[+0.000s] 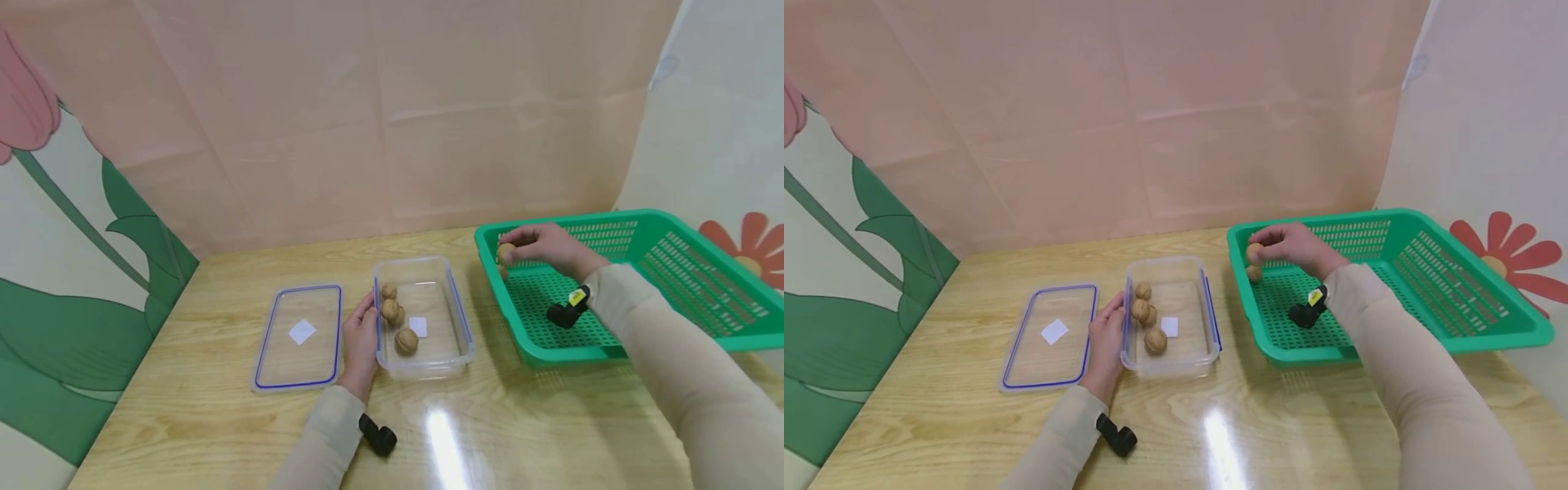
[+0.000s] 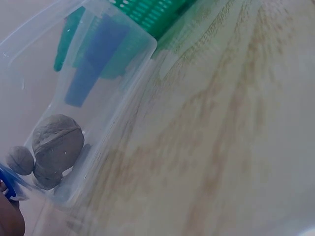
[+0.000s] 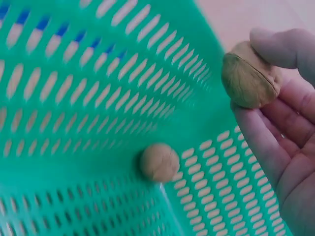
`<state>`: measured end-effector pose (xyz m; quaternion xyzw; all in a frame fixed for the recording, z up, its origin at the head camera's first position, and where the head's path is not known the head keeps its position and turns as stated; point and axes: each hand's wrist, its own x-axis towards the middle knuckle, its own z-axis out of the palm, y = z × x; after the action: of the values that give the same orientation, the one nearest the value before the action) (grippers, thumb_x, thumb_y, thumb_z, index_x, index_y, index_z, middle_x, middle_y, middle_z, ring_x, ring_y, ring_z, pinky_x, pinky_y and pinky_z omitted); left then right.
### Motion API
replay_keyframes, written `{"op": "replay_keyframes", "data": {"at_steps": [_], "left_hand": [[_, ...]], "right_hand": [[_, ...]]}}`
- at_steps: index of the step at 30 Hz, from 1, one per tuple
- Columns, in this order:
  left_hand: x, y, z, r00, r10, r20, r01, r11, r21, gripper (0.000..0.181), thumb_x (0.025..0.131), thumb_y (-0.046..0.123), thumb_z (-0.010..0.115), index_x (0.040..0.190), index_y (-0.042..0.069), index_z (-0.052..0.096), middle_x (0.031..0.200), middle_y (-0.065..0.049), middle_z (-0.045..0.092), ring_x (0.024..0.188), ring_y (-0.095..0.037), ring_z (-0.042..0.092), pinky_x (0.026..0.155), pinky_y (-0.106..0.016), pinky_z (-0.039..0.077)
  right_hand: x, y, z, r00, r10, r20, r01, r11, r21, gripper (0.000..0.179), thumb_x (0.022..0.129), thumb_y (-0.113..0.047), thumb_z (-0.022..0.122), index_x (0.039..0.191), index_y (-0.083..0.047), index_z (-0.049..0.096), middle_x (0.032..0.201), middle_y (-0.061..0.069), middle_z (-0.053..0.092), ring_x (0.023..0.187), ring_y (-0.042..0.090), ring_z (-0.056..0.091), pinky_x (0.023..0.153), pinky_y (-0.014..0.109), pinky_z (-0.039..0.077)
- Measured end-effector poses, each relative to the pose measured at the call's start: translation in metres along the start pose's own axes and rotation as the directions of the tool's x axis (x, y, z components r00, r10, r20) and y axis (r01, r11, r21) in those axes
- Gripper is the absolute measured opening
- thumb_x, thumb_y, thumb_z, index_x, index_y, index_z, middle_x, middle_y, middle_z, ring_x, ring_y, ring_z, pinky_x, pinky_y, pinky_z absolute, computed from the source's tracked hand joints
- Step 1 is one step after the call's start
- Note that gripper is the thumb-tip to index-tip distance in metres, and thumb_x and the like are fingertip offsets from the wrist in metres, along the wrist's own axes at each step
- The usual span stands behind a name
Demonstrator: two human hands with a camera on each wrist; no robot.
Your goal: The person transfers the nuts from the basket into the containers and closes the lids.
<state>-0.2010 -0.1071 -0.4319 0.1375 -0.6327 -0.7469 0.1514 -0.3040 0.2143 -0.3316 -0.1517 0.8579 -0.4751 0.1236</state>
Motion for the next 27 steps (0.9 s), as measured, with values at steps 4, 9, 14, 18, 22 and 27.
{"op": "replay_keyframes", "data": {"at_steps": [4, 9, 14, 18, 22, 27], "left_hand": [[0.0, 0.001, 0.0, 1.0, 0.005, -0.005, -0.005, 1.0, -0.012, 0.034, 0.088, 0.005, 0.05, 0.12, 0.008, 0.061, 0.127, -0.008, 0.058, 0.123, -0.023, 0.049, 0.104, -0.034, 0.04], [-0.001, 0.001, 0.001, 1.0, 0.002, -0.006, -0.002, 1.0, -0.005, 0.035, 0.088, 0.005, 0.05, 0.12, 0.009, 0.061, 0.128, -0.008, 0.058, 0.123, -0.023, 0.048, 0.104, -0.035, 0.04], [-0.002, 0.003, 0.001, 1.0, 0.008, -0.019, -0.008, 1.0, -0.003, 0.034, 0.087, 0.006, 0.051, 0.118, 0.008, 0.063, 0.126, -0.007, 0.059, 0.122, -0.021, 0.049, 0.103, -0.034, 0.04], [-0.002, 0.002, 0.001, 1.0, 0.011, -0.024, -0.012, 1.0, -0.008, 0.033, 0.087, 0.006, 0.052, 0.118, 0.008, 0.063, 0.125, -0.007, 0.06, 0.122, -0.021, 0.049, 0.103, -0.033, 0.04], [-0.002, 0.002, 0.001, 1.0, 0.005, -0.015, -0.006, 1.0, -0.014, 0.033, 0.088, 0.005, 0.051, 0.119, 0.008, 0.063, 0.126, -0.008, 0.059, 0.123, -0.022, 0.049, 0.104, -0.034, 0.04], [-0.003, 0.002, 0.001, 1.0, 0.005, -0.011, -0.005, 1.0, -0.012, 0.033, 0.088, 0.005, 0.051, 0.119, 0.008, 0.062, 0.126, -0.008, 0.058, 0.122, -0.022, 0.049, 0.104, -0.035, 0.04]], "right_hand": [[-0.001, -0.01, 0.004, 0.999, -0.003, -0.053, 0.005, 0.999, 0.038, 0.053, 0.082, -0.031, 0.069, 0.124, -0.002, 0.055, 0.104, -0.004, 0.065, 0.098, 0.011, 0.057, 0.096, 0.042, 0.041], [0.0, -0.023, 0.013, 0.993, -0.026, -0.119, 0.036, 0.996, 0.08, 0.045, 0.082, -0.03, 0.069, 0.117, -0.002, 0.059, 0.098, -0.008, 0.065, 0.098, 0.013, 0.056, 0.093, 0.037, 0.04], [0.002, -0.043, 0.028, 0.991, -0.038, -0.129, 0.055, 0.99, 0.126, 0.047, 0.082, -0.029, 0.07, 0.118, -0.001, 0.059, 0.093, -0.01, 0.067, 0.095, 0.011, 0.058, 0.091, 0.033, 0.042], [0.003, -0.058, 0.04, 0.992, -0.052, -0.112, 0.068, 0.988, 0.14, 0.051, 0.082, -0.029, 0.069, 0.121, 0.002, 0.056, 0.091, -0.012, 0.067, 0.093, 0.009, 0.059, 0.087, 0.027, 0.044], [0.007, -0.067, 0.052, 0.994, -0.066, -0.091, 0.079, 0.987, 0.143, 0.052, 0.082, -0.03, 0.069, 0.121, 0.002, 0.056, 0.09, -0.011, 0.066, 0.093, 0.01, 0.058, 0.087, 0.028, 0.045], [0.015, -0.072, 0.067, 0.996, -0.062, -0.065, 0.073, 0.982, 0.174, 0.053, 0.082, -0.03, 0.069, 0.123, 0.001, 0.055, 0.095, -0.007, 0.064, 0.097, 0.014, 0.056, 0.094, 0.033, 0.042]]}}
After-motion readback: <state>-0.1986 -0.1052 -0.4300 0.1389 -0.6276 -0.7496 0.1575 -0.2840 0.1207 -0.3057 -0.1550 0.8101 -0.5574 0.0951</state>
